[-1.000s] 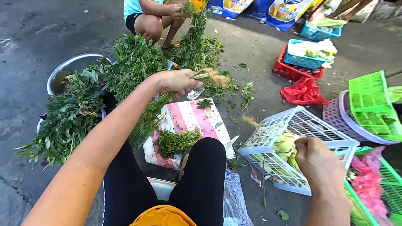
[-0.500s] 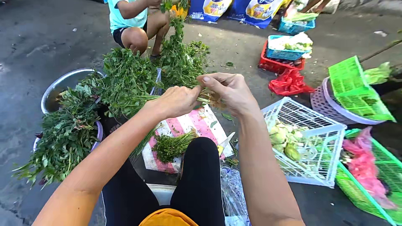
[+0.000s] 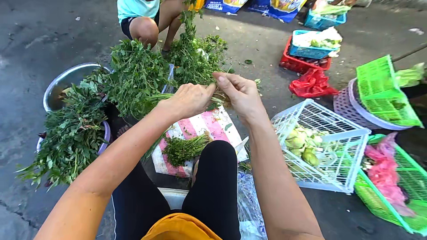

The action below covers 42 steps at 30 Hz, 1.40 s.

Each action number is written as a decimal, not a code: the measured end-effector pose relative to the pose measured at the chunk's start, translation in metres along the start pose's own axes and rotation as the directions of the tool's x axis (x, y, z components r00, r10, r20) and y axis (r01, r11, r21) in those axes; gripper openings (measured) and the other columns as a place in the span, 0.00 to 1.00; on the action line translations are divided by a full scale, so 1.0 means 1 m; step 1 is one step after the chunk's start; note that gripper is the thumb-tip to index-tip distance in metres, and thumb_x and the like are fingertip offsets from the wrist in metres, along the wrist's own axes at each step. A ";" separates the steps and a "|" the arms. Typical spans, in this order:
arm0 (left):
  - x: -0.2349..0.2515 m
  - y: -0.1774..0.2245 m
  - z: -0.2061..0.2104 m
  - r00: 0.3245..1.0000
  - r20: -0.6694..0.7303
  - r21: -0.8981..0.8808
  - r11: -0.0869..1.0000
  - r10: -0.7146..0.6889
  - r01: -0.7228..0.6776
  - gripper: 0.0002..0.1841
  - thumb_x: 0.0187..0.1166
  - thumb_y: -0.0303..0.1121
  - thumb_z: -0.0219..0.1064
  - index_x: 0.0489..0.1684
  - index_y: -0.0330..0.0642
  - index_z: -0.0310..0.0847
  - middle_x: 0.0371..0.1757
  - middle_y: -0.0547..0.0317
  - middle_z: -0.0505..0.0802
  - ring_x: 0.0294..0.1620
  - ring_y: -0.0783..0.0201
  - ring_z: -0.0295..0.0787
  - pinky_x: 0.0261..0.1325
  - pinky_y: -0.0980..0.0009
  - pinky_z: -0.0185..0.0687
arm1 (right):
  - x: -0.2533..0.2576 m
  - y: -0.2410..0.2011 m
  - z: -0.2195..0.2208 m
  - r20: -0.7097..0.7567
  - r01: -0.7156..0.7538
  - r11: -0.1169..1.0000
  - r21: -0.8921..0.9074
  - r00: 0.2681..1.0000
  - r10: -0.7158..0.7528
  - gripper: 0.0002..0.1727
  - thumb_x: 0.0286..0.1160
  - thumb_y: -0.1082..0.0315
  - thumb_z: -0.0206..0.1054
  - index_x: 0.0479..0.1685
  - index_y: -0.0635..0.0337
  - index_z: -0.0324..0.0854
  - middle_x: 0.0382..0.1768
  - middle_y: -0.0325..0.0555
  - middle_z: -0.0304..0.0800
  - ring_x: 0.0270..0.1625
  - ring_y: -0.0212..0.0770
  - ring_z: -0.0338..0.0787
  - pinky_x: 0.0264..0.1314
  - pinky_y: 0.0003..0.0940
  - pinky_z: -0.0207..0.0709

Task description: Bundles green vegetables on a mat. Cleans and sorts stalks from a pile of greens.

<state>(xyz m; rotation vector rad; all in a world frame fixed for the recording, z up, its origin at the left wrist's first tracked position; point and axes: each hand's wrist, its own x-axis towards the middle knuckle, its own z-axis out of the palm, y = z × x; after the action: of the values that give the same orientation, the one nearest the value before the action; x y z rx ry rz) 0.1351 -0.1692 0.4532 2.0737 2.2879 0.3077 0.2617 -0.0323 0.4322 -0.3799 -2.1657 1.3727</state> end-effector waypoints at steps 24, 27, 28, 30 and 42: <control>0.004 -0.048 -0.015 0.963 0.032 -0.964 -0.264 -0.268 -0.042 0.15 0.94 0.31 0.47 0.65 0.36 0.76 0.40 0.55 0.90 0.48 0.55 0.93 0.58 0.51 0.91 | -0.036 0.017 0.039 0.176 -0.175 0.905 0.388 0.978 0.114 0.23 0.76 0.69 0.70 0.70 0.53 0.73 0.52 0.38 0.91 0.50 0.30 0.92 0.51 0.28 0.87; -0.012 -0.058 -0.026 0.954 0.038 -0.991 -0.134 -0.297 -0.002 0.16 0.92 0.33 0.51 0.72 0.39 0.73 0.48 0.54 0.90 0.50 0.57 0.92 0.52 0.59 0.92 | -0.023 0.015 0.051 0.161 -0.160 0.842 0.515 0.983 0.089 0.16 0.82 0.72 0.62 0.66 0.56 0.77 0.47 0.42 0.92 0.38 0.35 0.93 0.39 0.31 0.91; -0.019 -0.064 -0.028 0.955 0.040 -0.993 -0.119 -0.293 0.005 0.17 0.92 0.33 0.52 0.75 0.39 0.72 0.51 0.54 0.90 0.53 0.56 0.92 0.54 0.57 0.92 | -0.019 0.013 0.052 0.167 -0.160 0.827 0.538 0.983 0.082 0.15 0.86 0.70 0.57 0.67 0.57 0.75 0.45 0.44 0.92 0.33 0.36 0.93 0.33 0.30 0.90; -0.031 -0.076 -0.027 0.960 0.024 -0.989 -0.146 -0.279 -0.018 0.17 0.93 0.33 0.50 0.74 0.39 0.73 0.55 0.53 0.91 0.56 0.55 0.92 0.56 0.56 0.92 | -0.012 0.008 0.055 0.173 -0.162 0.821 0.548 0.982 0.079 0.15 0.92 0.67 0.48 0.67 0.60 0.73 0.41 0.48 0.94 0.25 0.37 0.92 0.23 0.29 0.87; -0.049 -0.074 -0.038 0.890 0.015 -0.996 -0.090 -0.455 -0.029 0.11 0.93 0.31 0.49 0.63 0.43 0.73 0.51 0.46 0.97 0.44 0.55 0.98 0.44 0.64 0.95 | -0.005 -0.009 0.043 0.218 -0.129 0.887 0.443 0.975 0.033 0.20 0.88 0.56 0.58 0.72 0.50 0.79 0.51 0.44 0.91 0.41 0.38 0.95 0.36 0.36 0.93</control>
<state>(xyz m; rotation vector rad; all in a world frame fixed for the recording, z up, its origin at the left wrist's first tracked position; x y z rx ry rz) 0.0619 -0.2290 0.4724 0.7280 1.3302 1.7949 0.2413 -0.0709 0.4243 -0.1522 -1.9087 1.9836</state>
